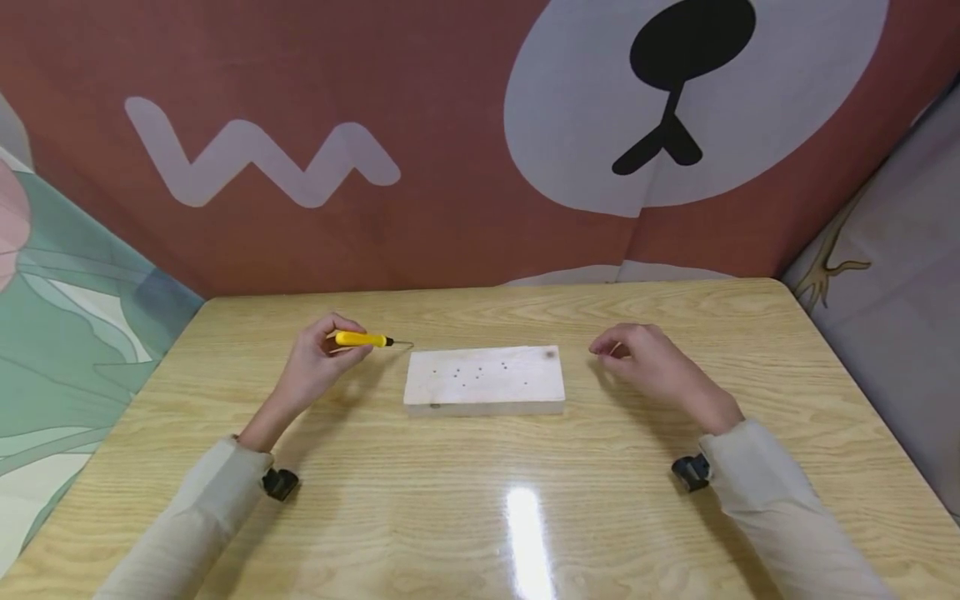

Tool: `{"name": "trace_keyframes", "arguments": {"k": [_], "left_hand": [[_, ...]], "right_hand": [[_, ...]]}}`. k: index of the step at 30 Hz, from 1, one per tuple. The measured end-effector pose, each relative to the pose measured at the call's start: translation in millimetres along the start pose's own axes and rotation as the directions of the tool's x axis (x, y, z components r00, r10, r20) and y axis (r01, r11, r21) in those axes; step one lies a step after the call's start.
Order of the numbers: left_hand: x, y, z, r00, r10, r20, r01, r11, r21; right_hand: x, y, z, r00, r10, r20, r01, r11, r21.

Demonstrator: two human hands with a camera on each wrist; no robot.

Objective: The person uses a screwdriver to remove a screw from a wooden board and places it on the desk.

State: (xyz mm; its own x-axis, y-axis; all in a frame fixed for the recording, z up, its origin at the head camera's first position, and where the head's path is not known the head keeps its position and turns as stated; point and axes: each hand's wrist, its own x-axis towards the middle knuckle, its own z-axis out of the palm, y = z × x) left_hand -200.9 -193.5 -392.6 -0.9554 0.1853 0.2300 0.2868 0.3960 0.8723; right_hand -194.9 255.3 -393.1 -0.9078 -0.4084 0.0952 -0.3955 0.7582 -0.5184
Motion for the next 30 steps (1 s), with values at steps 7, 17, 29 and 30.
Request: {"name": "trace_keyframes", "arguments": {"k": [7,17,29,30], "left_hand": [[0.2,-4.8,-1.6,1.0,0.003,0.009,-0.003,1.0,0.007],[0.3,-12.0,-11.2,1.0,0.001,0.017,-0.003,0.988,0.155],[4.3,-20.9,-18.6,0.991,-0.081,0.105,0.032,0.915,0.403],[4.4,-21.5,-18.7,0.989,-0.093,0.116,0.037,0.909,0.416]], "right_hand": [[-2.8,8.7,-5.2,0.998,-0.056,-0.007,0.056,0.998,-0.043],[-3.3,19.7,-6.0,0.996,-0.084,0.024,0.085,0.994,-0.073],[-3.1,29.7,-0.4,0.989,-0.129,0.066,0.131,0.991,-0.022],[-3.3,30.6,0.5,0.989,-0.134,0.056,0.135,0.991,-0.022]]}}
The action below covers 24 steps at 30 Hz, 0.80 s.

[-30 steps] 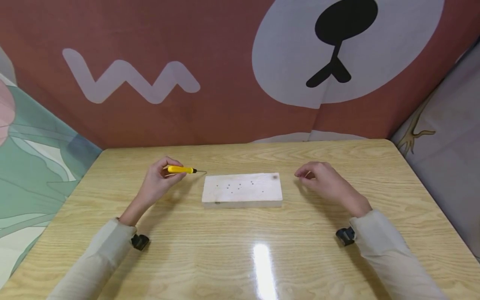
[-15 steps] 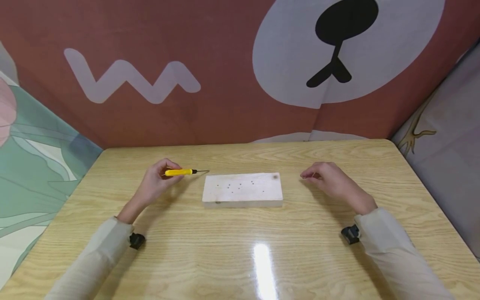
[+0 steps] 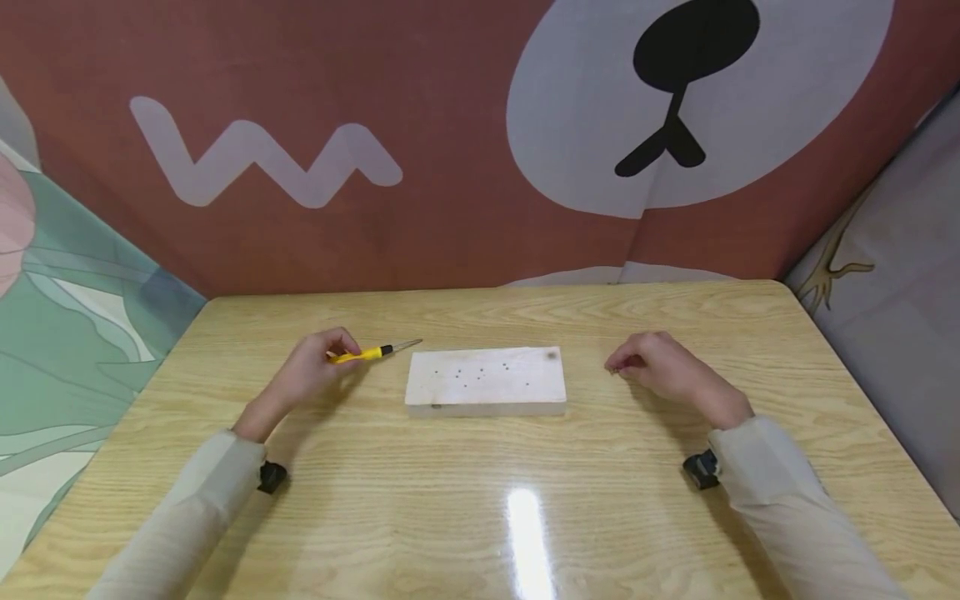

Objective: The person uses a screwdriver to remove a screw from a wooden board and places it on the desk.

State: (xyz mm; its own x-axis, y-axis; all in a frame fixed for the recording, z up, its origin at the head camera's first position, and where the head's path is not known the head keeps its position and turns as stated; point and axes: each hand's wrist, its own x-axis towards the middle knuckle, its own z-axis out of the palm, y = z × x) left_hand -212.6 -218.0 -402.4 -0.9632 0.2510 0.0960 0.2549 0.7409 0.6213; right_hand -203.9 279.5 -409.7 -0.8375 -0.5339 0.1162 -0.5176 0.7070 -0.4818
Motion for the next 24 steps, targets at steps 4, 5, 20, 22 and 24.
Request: {"name": "trace_keyframes", "arguments": {"k": [4,5,20,22,24], "left_hand": [[-0.4,-0.4,0.5,0.998,-0.01,0.063,0.007,0.998,0.058],[-0.3,-0.1,0.5,0.997,-0.014,0.076,0.009,0.998,0.068],[0.7,4.7,2.2,0.988,-0.058,0.14,0.043,0.994,0.103],[0.5,5.5,2.3,0.988,-0.059,0.142,0.045,0.995,0.094],[0.5,6.3,2.4,0.989,-0.042,0.139,0.03,0.996,0.089]], "right_hand": [[-1.7,0.0,-0.2,1.0,0.021,0.012,-0.021,1.0,0.013],[-1.8,-0.4,-0.4,0.999,0.03,0.016,-0.03,0.999,0.018],[-0.3,-5.3,-2.6,0.993,0.095,0.067,-0.096,0.995,0.016],[-0.4,-6.0,-2.9,0.993,0.097,0.069,-0.098,0.995,0.025],[-0.1,-7.2,-3.5,0.993,0.098,0.067,-0.101,0.994,0.032]]}}
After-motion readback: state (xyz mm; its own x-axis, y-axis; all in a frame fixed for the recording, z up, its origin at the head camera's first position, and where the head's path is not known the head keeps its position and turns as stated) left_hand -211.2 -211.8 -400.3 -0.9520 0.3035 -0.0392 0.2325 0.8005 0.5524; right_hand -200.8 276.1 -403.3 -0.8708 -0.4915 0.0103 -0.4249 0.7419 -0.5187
